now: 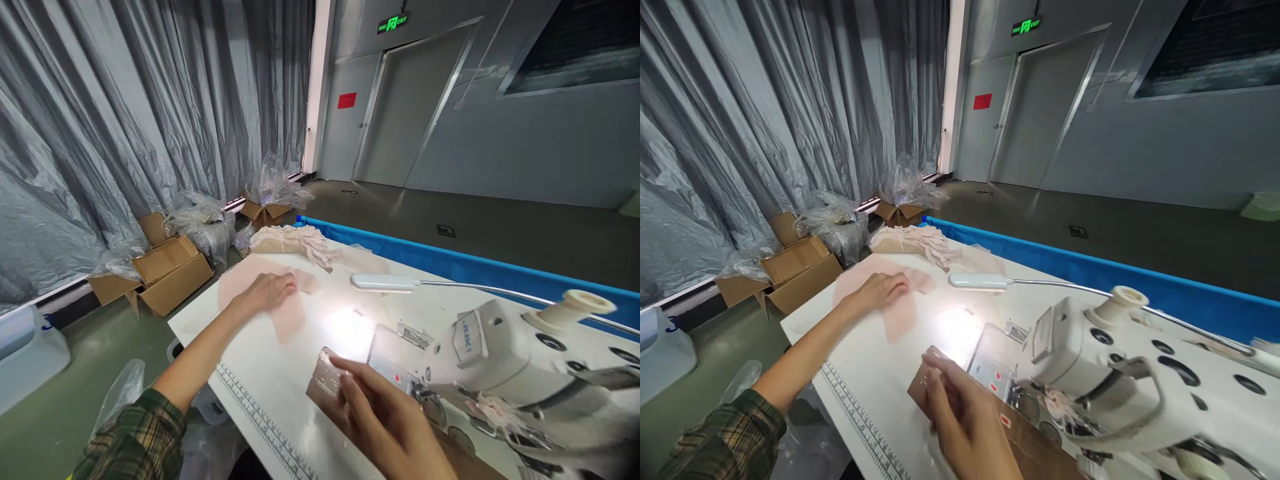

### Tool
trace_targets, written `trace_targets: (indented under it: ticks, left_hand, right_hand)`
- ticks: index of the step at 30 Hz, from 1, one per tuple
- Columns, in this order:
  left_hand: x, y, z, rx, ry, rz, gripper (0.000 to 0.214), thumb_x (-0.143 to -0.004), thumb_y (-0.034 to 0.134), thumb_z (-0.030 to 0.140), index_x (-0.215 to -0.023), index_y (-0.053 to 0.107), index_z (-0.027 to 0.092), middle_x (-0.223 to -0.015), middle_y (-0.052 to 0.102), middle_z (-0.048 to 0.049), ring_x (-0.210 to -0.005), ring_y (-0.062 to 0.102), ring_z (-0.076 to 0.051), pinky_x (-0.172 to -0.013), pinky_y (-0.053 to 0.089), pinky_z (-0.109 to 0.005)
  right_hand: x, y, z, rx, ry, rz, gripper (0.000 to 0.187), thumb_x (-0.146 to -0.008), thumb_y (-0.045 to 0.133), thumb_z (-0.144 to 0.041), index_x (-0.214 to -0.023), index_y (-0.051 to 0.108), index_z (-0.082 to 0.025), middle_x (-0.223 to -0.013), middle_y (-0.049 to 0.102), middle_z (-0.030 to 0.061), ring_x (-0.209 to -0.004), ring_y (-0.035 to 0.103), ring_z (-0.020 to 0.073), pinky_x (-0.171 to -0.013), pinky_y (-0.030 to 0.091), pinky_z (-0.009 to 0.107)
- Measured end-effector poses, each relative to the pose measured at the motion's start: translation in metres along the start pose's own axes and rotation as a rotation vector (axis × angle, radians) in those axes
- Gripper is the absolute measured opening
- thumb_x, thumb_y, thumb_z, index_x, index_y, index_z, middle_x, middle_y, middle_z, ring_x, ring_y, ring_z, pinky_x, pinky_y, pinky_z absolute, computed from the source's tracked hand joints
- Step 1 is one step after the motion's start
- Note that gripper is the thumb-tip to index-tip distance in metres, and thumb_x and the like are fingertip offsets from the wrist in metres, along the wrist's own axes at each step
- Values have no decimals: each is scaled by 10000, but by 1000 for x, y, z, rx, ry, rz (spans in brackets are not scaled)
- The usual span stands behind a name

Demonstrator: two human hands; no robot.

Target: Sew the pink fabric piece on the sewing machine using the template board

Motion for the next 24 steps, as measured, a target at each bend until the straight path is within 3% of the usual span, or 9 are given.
trace_targets:
  ticks: [2, 6, 9, 12, 15, 19, 21, 24]
  left_hand:
    - [10, 10, 36, -5, 138, -66, 110, -918, 542, 234, -967, 641, 232, -841, 728, 16, -748, 672, -168, -617, 436, -229]
    - [42, 26, 91, -173, 483, -15, 195, -922, 441, 114, -940, 618, 194, -733, 697, -3, -580, 620, -140, -488, 349, -201]
    - [69, 32, 112, -201, 627, 97, 279, -946, 358, 86, -863, 610, 171, -643, 656, 5, -488, 567, -112, -438, 305, -187]
    - [84, 26, 117, -73, 662, 112, 271, -993, 425, 339, -940, 637, 180, -688, 692, 1, -516, 595, -112, -458, 358, -186]
    - [72, 7, 96, 77, 485, 49, 425, -951, 439, 562, -1096, 637, 216, -858, 744, -12, -651, 661, -133, -595, 470, -212]
    - [36, -11, 20, -68, -36, -27, 388, -1014, 312, 418, -1192, 623, 270, -1241, 666, -22, -1080, 624, -225, -915, 472, -337]
    - [25, -6, -8, -130, -113, -119, 394, -1002, 339, 399, -1235, 610, 235, -1360, 585, -62, -1217, 540, -263, -1029, 404, -384]
    - [20, 4, -32, -160, -155, -155, 405, -968, 408, 413, -1236, 619, 195, -1402, 535, -112, -1258, 485, -323, -1040, 389, -442]
  right_hand:
    - [-16, 7, 15, -261, 209, 11, 658, -860, 541, -665, -1265, 612, -151, -865, 707, 92, -711, 673, 211, -610, 573, 329]
    - [-34, 14, 25, -590, 304, -23, 715, -700, 739, -655, -1166, 662, -118, -1047, 708, 137, -958, 686, 227, -922, 553, 346]
    - [-36, 20, 24, -703, 256, -107, 590, -727, 738, -620, -1033, 703, -117, -1056, 712, 134, -1027, 671, 236, -982, 522, 354]
    - [-37, 24, 28, -730, 271, -79, 502, -736, 747, -570, -990, 701, -140, -989, 735, 97, -979, 689, 238, -937, 548, 357]
    - [-37, 24, 39, -715, 375, 55, 386, -687, 810, -410, -956, 697, -158, -900, 748, 59, -886, 712, 220, -915, 565, 343]
    - [-39, 26, 40, -731, 402, 54, 213, -703, 776, -254, -888, 712, -171, -877, 744, 46, -875, 708, 198, -926, 566, 321]
    - [-36, 26, 37, -730, 397, 10, 196, -704, 772, -243, -879, 718, -174, -865, 734, 39, -876, 698, 189, -916, 570, 312]
    - [-24, 22, 35, -685, 434, -40, 285, -646, 828, -264, -888, 712, -168, -834, 697, 26, -835, 679, 171, -843, 592, 304]
Point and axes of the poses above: each hand's wrist, its own x-axis away from the middle knuckle, its own y-axis out of the palm, z = x × y, the point moved 7 cm from there along -x, towards the middle knuckle
